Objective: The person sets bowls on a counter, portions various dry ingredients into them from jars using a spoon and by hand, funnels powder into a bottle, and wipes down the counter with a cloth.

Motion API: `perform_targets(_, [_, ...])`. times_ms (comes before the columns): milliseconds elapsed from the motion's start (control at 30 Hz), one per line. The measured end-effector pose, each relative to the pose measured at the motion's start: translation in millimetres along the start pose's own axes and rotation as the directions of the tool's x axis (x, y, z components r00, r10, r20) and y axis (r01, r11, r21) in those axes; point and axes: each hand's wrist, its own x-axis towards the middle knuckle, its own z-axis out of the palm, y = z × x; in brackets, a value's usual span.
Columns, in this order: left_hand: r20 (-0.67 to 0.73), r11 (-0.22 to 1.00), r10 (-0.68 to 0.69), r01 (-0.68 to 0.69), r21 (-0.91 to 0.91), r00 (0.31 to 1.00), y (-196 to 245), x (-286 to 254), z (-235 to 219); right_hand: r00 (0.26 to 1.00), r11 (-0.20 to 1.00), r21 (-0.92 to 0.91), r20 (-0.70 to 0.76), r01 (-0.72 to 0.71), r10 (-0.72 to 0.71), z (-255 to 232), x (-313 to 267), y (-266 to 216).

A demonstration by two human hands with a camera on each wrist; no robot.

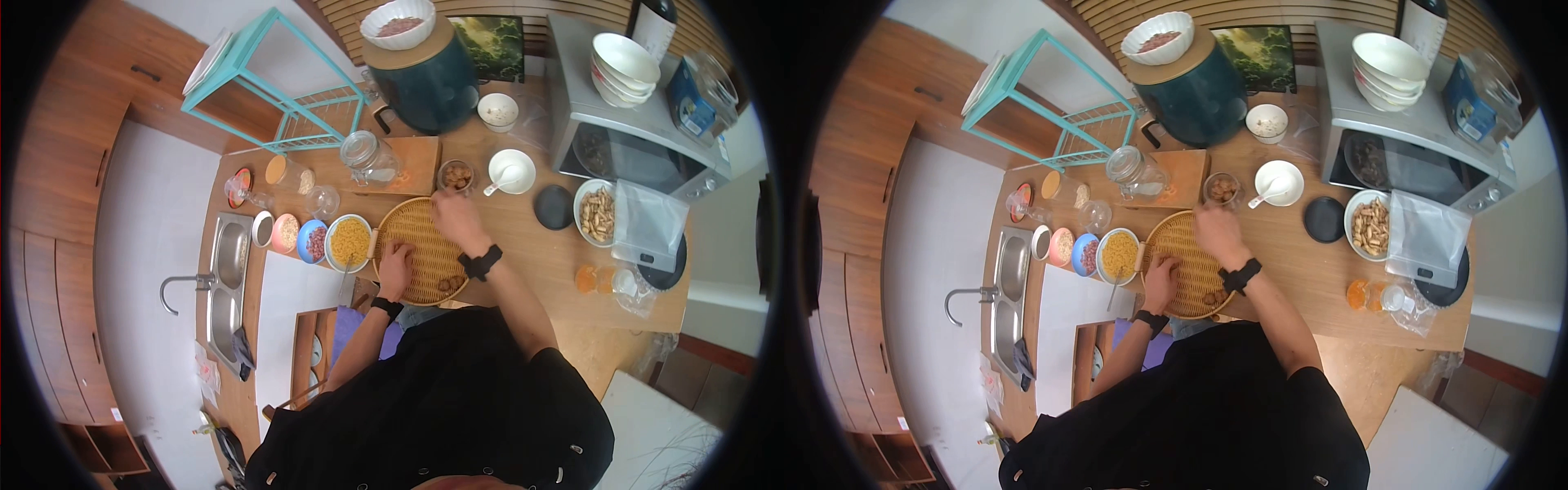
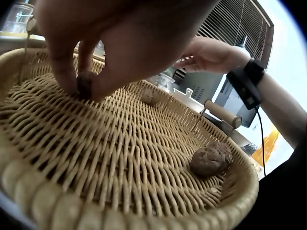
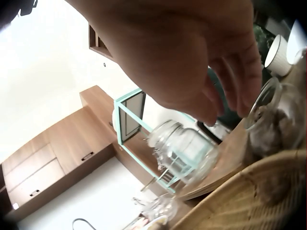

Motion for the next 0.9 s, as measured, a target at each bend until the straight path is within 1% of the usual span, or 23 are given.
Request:
perform_targets(67, [0.078, 0.985, -0.156, 0.161, -0.066, 0.985, 7.0, 0.2, -2.0, 0.976, 0.994, 0.109, 0.215, 0.021, -0.044, 9.4, -17.3, -7.0])
perform_targets(100, [0.087, 0.986, -0.146, 0.152, -0.067, 0.985, 12.0, 1.6, -1.9, 0.943, 0.985, 0.173, 0.327, 0.01, -0.067, 12.1, -24.2, -9.7])
perform_targets(133, [0.034, 0.943, -0.206, 0.208, -0.26, 0.978, 19.6, 5.5, -2.6, 0.945, 0.985, 0.17, 0.321, 0.002, -0.058, 17.6, -29.1, -10.5])
perform_targets(167, [-0.005, 0.861, -0.277, 0.246, -0.446, 0.961, 27.7, 8.8, -4.7, 0.941, 0.972, 0.235, 0.333, -0.014, -0.067, 26.1, -32.7, -10.6])
perform_targets(200, [-0.002, 0.86, -0.277, 0.247, -0.446, 0.961, 35.0, 10.3, -7.8, 0.934, 0.954, 0.299, 0.347, -0.029, -0.081, 34.2, -34.1, -9.6])
perform_targets(233, [-0.022, 0.873, -0.211, 0.178, -0.454, 0.977, 43.3, 11.4, -11.9, 0.932, 0.954, 0.298, 0.352, -0.028, -0.083, 41.6, -33.0, -7.0])
perform_targets(267, [-0.047, 0.881, -0.146, 0.109, -0.46, 0.988, 51.2, 11.6, -15.4, 0.946, 0.958, 0.287, 0.31, 0.001, -0.094, 46.8, -30.5, -4.8])
perform_targets(300, [-0.056, 0.878, -0.158, 0.114, -0.464, 0.986, 60.4, 10.6, -18.2, 0.956, 0.961, 0.273, 0.27, 0.034, -0.11, 50.9, -27.8, -1.4])
perform_targets(333, [-0.092, 0.839, -0.207, 0.128, -0.529, 0.974, 69.6, 8.6, -21.0, 0.952, 0.962, 0.271, 0.281, 0.044, -0.123, 43.5, -22.1, -1.8])
perform_targets(367, [-0.126, 0.796, -0.257, 0.136, -0.59, 0.958, 74.0, 6.0, -23.4, 0.984, 0.991, 0.136, 0.177, 0.009, -0.033, 27.4, -12.1, -4.2])
perform_targets(400, [-0.138, 0.793, -0.271, 0.14, -0.594, 0.953, 76.4, 3.0, -27.4, 0.998, 0.999, 0.004, 0.056, -0.041, 0.04, 13.3, -1.3, -5.4])
perform_targets(467, [0.102, 0.884, -0.179, 0.206, -0.42, 0.978, 77.1, -6.4, -30.3, 0.978, 0.987, -0.156, -0.207, -0.049, 0.016, -3.3, 19.0, 0.9])
perform_targets(500, [0.089, 0.881, -0.192, 0.212, -0.423, 0.977, 72.8, -13.0, -25.4, 0.98, 0.987, -0.158, -0.198, -0.031, -0.001, -6.2, 29.3, 10.4])
perform_targets(533, [0.141, 0.938, -0.027, 0.074, -0.339, 0.99, 65.2, -20.5, -15.1, 0.976, 0.97, -0.241, -0.216, -0.037, -0.016, -8.0, 39.1, 22.0])
perform_targets(567, [0.211, 0.963, 0.133, -0.076, -0.259, 0.968, 64.9, -23.8, -12.1, 0.972, 0.946, -0.32, -0.234, -0.048, -0.03, -7.4, 45.8, 30.6])
perform_targets(600, [0.208, 0.964, 0.125, -0.068, -0.258, 0.97, 64.9, -27.7, -8.3, 0.973, 0.947, -0.318, -0.227, -0.04, -0.036, -3.7, 49.1, 37.2])
perform_targets(667, [0.298, 0.97, 0.085, -0.01, -0.243, 0.951, 73.6, -31.7, -6.0, 0.987, 0.922, -0.386, -0.157, -0.043, -0.02, -0.9, 50.2, 42.4])
perform_targets(733, [0.304, 0.978, 0.048, 0.018, -0.209, 0.952, 72.3, -33.2, 0.9, 0.99, 0.915, -0.401, -0.138, -0.048, -0.009, 7.7, 40.3, 35.3])
perform_targets(767, [0.302, 0.984, 0.013, 0.042, -0.175, 0.953, 70.4, -33.1, 4.3, 0.992, 0.92, -0.387, -0.081, 0.062, -0.101, 11.1, 32.9, 26.8])
perform_targets(800, [0.311, 0.983, 0.018, 0.04, -0.177, 0.95, 68.5, -33.6, 7.2, 0.981, 0.915, -0.367, -0.027, 0.168, -0.191, 14.6, 24.1, 19.1])
perform_targets(833, [0.295, 0.973, -0.025, 0.09, -0.211, 0.955, 67.0, -32.4, 9.3, 0.983, 0.916, -0.369, -0.031, 0.155, -0.179, 23.4, 15.1, 13.9])
perform_targets(867, [0.28, 0.96, -0.065, 0.136, -0.244, 0.958, 62.4, -31.4, 13.3, 0.981, 0.885, -0.424, 0.093, 0.194, -0.17, 38.1, 6.5, 11.1])
perform_targets(900, [0.288, 0.962, -0.051, 0.124, -0.243, 0.956, 56.0, -28.6, 17.0, 0.965, 0.851, -0.469, 0.213, 0.237, -0.151, 49.5, -0.5, 11.2])
